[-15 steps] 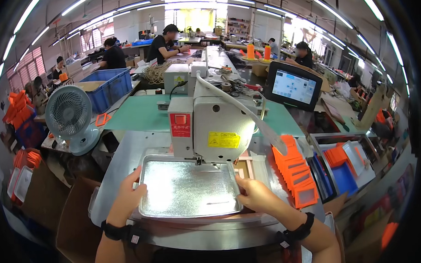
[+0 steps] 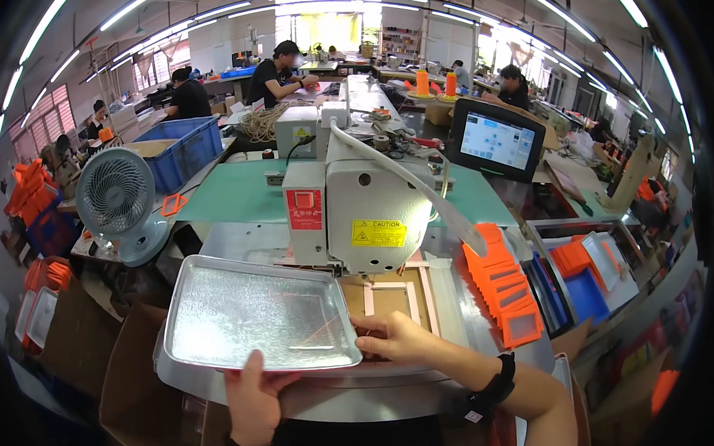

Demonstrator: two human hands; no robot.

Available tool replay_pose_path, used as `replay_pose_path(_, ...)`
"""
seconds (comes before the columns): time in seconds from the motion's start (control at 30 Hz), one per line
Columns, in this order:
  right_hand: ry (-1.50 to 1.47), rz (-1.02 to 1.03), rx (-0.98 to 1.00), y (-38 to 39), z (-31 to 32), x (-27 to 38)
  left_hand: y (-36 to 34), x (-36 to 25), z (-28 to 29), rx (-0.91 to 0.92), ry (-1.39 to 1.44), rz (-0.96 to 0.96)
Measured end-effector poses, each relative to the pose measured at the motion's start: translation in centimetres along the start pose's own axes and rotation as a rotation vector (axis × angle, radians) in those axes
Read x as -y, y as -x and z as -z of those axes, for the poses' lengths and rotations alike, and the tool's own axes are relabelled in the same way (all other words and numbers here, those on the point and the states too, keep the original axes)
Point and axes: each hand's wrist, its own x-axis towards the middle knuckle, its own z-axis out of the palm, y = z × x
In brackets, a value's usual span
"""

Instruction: The recorder uses an industrial sewing machine to assemble orange leather first-aid cases by positioning components in a template and operating the machine cycle.

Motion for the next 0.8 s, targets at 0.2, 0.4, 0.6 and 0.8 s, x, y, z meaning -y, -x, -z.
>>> replay_pose_path(0.2,0.595,0.497,-0.080,0.4,-2.3,-0.8,0.8,-3.8,11.6,-0.181,0.312,0.021)
replay_pose_path(0.4,0.310,0.359,-0.269,2.6,0.3,1.5,1.6,-7.1,9.0,-0.271,0.379,-0.294)
replay_pose_path(0.6,0.208,0.461,-0.758,1.8,4.6,2.6,-2.4,-6.3,4.4,0.052,0.581,-0.091)
replay_pose_path(0.8,0.100,0.290,-0.605,-0.5,7.4,-1.6,-4.2,-4.6,3.1,-0.057,0.528,-0.053)
